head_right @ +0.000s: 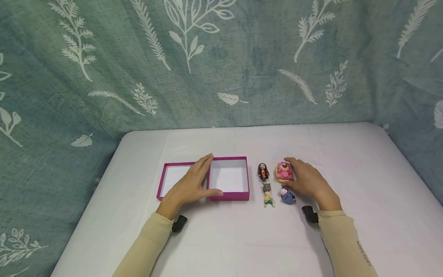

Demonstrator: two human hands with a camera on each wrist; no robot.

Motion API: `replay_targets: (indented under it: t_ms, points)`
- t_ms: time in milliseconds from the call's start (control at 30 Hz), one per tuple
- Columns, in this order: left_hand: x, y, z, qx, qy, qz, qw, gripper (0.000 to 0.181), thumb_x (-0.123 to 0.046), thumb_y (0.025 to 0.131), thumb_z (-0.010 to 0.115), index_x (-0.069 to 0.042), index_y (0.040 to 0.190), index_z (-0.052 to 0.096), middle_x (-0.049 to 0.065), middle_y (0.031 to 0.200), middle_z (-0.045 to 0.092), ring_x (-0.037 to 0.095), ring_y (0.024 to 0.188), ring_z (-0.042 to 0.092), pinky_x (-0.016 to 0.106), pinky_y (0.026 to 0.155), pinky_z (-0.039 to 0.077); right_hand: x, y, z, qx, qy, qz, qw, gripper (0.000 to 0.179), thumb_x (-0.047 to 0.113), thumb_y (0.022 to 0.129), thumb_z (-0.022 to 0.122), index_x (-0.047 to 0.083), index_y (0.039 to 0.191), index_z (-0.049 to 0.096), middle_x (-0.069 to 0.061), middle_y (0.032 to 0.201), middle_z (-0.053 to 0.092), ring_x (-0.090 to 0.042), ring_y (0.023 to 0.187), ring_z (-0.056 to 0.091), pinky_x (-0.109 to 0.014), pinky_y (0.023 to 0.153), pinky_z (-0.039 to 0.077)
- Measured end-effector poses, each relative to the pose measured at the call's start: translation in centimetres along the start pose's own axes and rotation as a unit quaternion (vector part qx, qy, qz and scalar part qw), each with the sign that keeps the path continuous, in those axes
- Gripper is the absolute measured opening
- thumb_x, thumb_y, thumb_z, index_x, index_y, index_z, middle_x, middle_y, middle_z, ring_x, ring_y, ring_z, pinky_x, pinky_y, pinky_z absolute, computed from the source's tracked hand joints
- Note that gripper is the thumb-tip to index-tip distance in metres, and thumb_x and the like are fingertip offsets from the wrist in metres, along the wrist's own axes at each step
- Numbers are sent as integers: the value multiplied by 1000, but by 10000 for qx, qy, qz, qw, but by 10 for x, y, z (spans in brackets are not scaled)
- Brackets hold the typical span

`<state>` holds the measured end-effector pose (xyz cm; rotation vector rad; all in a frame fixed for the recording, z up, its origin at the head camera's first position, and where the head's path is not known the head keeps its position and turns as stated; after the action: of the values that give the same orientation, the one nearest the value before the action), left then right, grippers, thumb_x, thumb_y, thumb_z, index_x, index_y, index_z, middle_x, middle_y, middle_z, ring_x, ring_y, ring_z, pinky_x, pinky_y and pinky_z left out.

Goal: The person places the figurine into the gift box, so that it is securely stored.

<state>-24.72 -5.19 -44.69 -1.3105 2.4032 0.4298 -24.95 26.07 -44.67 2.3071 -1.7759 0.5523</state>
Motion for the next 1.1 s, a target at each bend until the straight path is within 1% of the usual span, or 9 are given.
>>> replay_targets:
  t_ms: [167, 267, 400, 567, 767, 1000, 1100]
  points:
    - [2, 0, 2, 81, -78, -39, 9999, 118, -74, 75, 66, -12, 159, 10, 0, 164, 15, 17, 151, 17, 41, 121, 22, 0, 0, 0, -3, 14, 4, 10000, 75, 24, 80, 81, -8, 137, 44, -33, 133, 51, -53, 121, 48, -66, 99, 39]
    - [2, 0, 3, 118, -177, -60, 9998, 119, -75, 75, 66, -13, 159, 9, 0, 164, 14, 17, 151, 17, 42, 121, 23, 1, 0, -1, -38, 9, -45, 10000, 70, 23, 80, 81, -8, 133, 48, -33, 130, 54, -52, 120, 50, -65, 98, 40]
    - [3, 1, 3, 139, -279, -74, 9995, 118, -74, 74, 66, -14, 159, 10, -1, 164, 13, 18, 150, 18, 43, 121, 24, 0, 0, -2, -95, -37, -124, 9999, 68, 22, 79, 81, -8, 131, 50, -33, 127, 56, -52, 118, 51, -65, 96, 42]
    - [3, 1, 3, 145, -298, -116, 9994, 119, -74, 74, 67, -13, 159, 11, -3, 164, 13, 18, 150, 18, 43, 120, 25, -1, 0, -3, -115, -120, -86, 9998, 70, 26, 79, 82, -9, 131, 51, -34, 127, 55, -53, 117, 51, -66, 96, 41]
    - [3, 1, 4, 198, -285, -157, 9993, 118, -75, 74, 66, -17, 159, 8, -4, 165, 11, 17, 151, 17, 41, 121, 24, -2, 0, -3, -202, -244, -42, 9995, 72, 30, 78, 81, -8, 132, 52, -33, 129, 56, -53, 118, 51, -65, 98, 41]
    - [3, 1, 4, 197, -271, -167, 9993, 119, -76, 73, 65, -18, 159, 7, -4, 165, 11, 17, 150, 18, 42, 121, 25, -3, 1, -5, -286, -410, -68, 9987, 75, 35, 76, 83, -8, 130, 55, -33, 126, 57, -53, 116, 53, -64, 97, 42]
    - [3, 0, 3, 225, -283, -204, 9991, 118, -76, 73, 65, -21, 159, 6, -5, 165, 11, 17, 151, 17, 42, 121, 24, -4, 1, -6, -333, -427, -55, 9985, 75, 36, 75, 84, -8, 130, 55, -33, 125, 58, -52, 114, 54, -64, 95, 43]
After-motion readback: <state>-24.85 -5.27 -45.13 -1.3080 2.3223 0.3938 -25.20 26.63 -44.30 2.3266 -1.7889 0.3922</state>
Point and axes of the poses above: each hand's wrist, its own y-axis towards the middle knuckle, its own z-axis out of the palm, x = y × z, the point moved 7 cm from there along y, towards the middle knuckle
